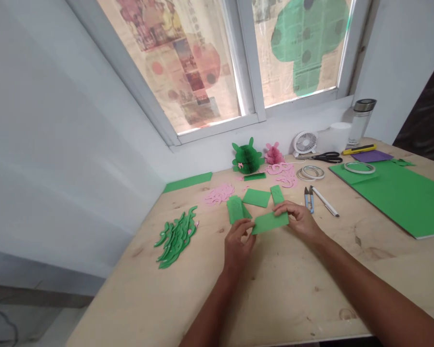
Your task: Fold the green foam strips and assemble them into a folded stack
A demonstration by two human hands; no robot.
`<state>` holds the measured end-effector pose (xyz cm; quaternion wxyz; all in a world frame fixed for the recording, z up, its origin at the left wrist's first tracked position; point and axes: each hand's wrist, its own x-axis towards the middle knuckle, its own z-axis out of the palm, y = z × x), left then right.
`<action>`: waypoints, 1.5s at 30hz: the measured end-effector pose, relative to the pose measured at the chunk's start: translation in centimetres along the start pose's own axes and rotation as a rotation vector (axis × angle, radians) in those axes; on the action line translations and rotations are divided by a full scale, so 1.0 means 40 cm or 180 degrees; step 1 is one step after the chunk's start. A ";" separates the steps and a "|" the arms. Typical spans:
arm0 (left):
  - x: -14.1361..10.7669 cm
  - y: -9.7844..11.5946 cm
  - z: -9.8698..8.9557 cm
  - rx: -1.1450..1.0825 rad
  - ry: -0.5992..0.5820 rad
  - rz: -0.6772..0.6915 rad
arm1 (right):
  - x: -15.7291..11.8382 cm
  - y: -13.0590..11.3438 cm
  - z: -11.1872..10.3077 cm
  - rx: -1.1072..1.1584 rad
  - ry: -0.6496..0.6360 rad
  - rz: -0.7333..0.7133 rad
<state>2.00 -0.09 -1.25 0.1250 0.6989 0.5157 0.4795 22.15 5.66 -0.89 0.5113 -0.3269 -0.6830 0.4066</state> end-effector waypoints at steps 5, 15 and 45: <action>0.004 0.001 0.007 -0.1171 -0.0180 -0.0492 | -0.002 0.001 0.005 0.0419 -0.0087 0.0097; 0.044 0.000 0.013 -0.0626 0.0075 -0.0011 | -0.001 -0.006 0.002 0.0217 -0.0134 0.0298; 0.021 0.024 0.045 -0.3220 0.0139 -0.2206 | -0.004 -0.007 0.028 -0.0005 0.0361 0.0061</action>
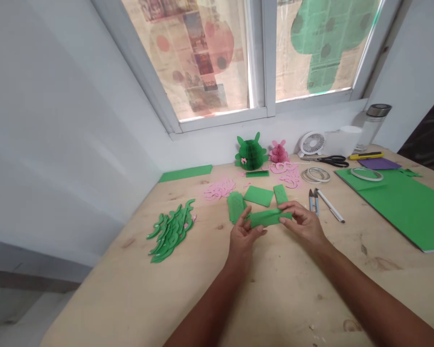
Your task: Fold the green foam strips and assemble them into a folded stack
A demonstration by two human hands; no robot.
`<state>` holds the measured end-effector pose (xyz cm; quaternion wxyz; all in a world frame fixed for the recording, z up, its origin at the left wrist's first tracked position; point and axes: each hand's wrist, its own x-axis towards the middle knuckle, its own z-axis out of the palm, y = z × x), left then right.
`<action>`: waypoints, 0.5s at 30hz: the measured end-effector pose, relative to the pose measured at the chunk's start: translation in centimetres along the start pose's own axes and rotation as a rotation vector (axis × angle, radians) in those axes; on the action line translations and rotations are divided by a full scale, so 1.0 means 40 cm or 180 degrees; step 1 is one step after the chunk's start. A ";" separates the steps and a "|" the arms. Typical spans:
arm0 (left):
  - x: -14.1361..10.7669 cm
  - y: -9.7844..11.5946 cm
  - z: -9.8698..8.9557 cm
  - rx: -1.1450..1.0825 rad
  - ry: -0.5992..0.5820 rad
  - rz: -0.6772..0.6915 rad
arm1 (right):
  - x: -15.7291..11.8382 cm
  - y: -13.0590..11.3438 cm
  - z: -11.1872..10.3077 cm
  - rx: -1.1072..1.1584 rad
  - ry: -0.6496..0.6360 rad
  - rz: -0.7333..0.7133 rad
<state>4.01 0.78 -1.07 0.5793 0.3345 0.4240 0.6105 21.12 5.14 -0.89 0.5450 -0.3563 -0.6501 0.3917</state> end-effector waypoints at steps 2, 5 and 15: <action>0.000 0.001 -0.001 0.0067 0.0051 0.0036 | -0.002 0.001 0.004 -0.0067 -0.0001 0.0009; 0.000 0.004 -0.003 0.0202 0.0112 0.0115 | -0.005 0.001 0.009 -0.0082 -0.0015 0.0167; -0.005 0.003 0.000 0.0436 0.0040 0.0173 | -0.002 -0.006 -0.009 -0.0629 -0.0260 0.0569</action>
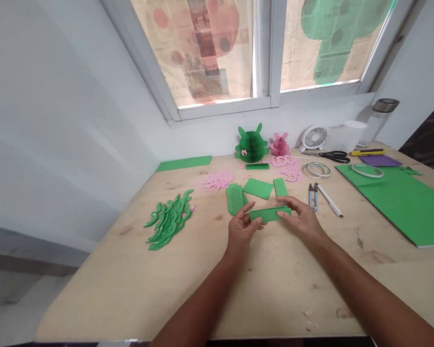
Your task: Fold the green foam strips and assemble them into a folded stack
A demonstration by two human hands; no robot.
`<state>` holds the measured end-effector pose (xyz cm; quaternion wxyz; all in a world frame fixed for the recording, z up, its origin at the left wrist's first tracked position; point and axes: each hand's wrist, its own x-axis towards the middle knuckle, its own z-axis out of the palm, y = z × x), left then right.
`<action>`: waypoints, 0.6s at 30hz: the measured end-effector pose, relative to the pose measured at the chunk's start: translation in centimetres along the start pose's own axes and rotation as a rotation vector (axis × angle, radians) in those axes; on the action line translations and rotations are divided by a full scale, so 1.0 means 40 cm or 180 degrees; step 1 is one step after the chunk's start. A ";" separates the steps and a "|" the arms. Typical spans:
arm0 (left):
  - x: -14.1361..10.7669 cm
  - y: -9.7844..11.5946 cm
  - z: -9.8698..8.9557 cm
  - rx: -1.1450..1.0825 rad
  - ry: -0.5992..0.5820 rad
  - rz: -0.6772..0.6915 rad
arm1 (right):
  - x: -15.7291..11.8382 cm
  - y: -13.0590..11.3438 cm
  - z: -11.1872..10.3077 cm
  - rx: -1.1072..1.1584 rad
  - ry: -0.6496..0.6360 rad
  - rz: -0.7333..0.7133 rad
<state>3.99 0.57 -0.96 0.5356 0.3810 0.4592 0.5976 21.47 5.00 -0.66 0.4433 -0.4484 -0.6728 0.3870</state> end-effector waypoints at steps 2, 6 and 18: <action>0.001 -0.001 0.000 0.0043 -0.0017 0.0035 | -0.003 -0.006 0.002 -0.0109 -0.0079 0.0029; 0.002 -0.001 0.000 0.0082 -0.0035 0.0074 | -0.008 -0.010 0.008 -0.0128 -0.0174 0.0079; 0.003 0.006 0.001 -0.0352 -0.0009 -0.0137 | -0.007 -0.013 0.015 0.0182 -0.0259 0.0302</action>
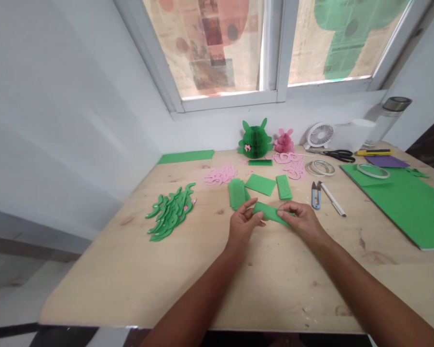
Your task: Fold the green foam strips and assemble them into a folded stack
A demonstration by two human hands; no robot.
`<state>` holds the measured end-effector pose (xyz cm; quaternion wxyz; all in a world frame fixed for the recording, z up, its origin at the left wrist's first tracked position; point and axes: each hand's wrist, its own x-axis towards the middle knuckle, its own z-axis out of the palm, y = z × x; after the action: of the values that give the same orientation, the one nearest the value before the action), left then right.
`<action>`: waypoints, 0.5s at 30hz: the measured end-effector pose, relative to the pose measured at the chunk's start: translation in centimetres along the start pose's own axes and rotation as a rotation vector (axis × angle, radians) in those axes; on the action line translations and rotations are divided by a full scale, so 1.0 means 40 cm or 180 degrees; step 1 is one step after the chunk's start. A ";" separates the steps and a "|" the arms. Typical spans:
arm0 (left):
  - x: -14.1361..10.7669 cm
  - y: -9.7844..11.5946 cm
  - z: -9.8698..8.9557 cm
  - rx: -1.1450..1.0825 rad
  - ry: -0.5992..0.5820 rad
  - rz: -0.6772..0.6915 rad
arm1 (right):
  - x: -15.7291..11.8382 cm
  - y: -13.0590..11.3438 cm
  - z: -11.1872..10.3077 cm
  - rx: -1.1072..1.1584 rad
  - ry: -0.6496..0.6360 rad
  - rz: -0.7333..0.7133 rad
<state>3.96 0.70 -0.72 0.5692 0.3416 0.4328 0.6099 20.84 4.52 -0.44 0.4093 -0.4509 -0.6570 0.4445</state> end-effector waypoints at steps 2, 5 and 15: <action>0.002 -0.001 -0.001 -0.0130 -0.0010 -0.0116 | 0.000 -0.002 0.004 0.0098 0.0056 0.0093; 0.005 -0.002 -0.002 -0.0141 -0.0063 -0.0210 | 0.000 -0.002 0.010 0.0179 0.0066 0.0141; 0.004 0.002 -0.001 -0.0248 0.0129 -0.0154 | -0.007 -0.013 0.018 0.0225 -0.0025 0.0026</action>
<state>3.88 0.85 -0.66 0.5878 0.2961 0.4283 0.6192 20.12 3.99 -0.18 0.4206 -0.4371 -0.6406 0.4709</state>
